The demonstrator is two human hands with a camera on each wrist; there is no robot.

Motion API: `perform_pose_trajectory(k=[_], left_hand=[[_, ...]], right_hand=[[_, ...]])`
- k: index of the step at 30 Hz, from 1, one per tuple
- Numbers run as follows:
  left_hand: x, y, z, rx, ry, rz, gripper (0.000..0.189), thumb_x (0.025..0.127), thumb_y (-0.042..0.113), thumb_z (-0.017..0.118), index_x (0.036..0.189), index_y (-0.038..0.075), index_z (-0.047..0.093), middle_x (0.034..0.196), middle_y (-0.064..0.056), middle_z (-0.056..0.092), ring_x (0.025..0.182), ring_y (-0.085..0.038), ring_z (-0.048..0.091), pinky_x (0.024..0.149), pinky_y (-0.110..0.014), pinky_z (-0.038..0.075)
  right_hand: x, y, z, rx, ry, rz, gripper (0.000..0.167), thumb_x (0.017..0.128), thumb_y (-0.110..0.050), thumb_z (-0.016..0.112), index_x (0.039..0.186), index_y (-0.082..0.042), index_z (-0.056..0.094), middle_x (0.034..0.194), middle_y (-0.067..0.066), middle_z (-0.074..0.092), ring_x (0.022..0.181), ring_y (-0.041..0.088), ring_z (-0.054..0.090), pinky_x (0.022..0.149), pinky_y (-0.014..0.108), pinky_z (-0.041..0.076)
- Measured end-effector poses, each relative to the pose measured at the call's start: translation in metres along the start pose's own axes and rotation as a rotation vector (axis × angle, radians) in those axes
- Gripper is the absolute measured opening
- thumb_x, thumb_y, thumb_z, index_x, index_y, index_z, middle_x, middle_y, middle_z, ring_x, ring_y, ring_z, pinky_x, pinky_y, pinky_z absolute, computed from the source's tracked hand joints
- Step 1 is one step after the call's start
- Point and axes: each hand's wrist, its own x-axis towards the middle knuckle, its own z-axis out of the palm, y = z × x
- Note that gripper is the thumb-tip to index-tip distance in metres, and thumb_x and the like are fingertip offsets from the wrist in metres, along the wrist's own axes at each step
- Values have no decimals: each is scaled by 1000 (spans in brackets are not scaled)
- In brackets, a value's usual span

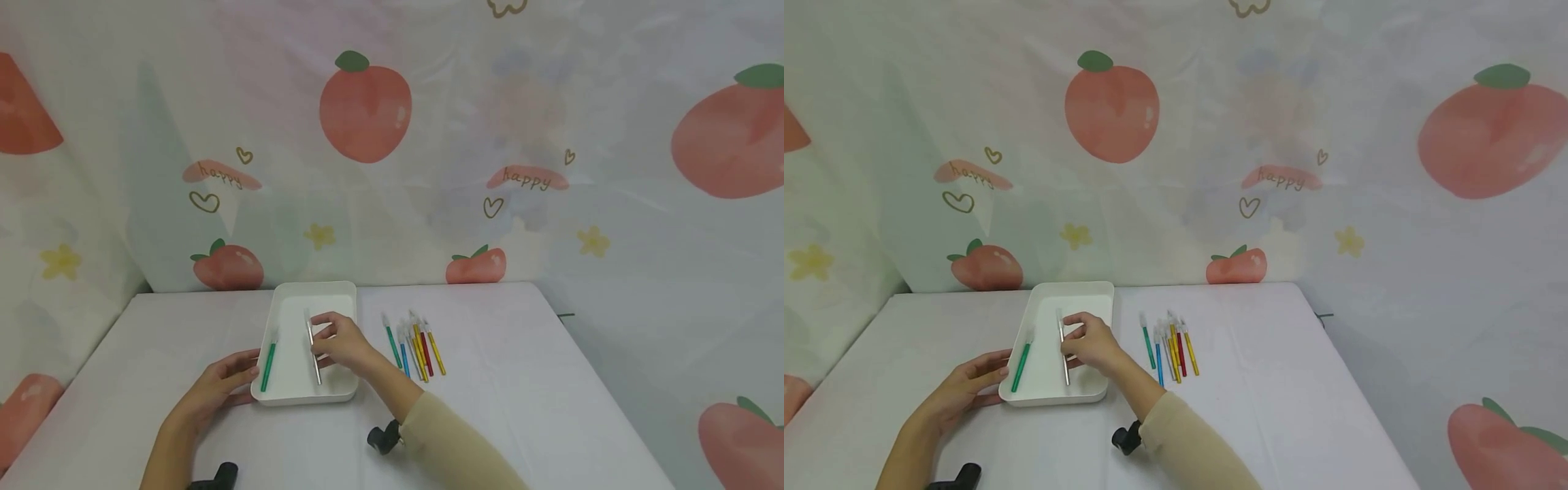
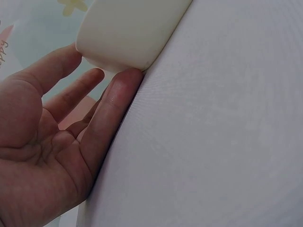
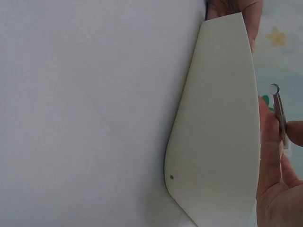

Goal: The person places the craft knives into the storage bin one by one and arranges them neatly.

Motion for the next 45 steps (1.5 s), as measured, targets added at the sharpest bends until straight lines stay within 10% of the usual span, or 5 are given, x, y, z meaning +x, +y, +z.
perform_pose_trajectory(k=[45], left_hand=[[2,-1,-2,-11,-19,19,65,96,29,68,151,7,40,150,-24,43,122,-33,60,86,-41,60]], right_hand=[[20,23,55,-245,206,50,31,81,-2,75,111,-7,69,76,-2,67,55,13,67,52,24,57]])
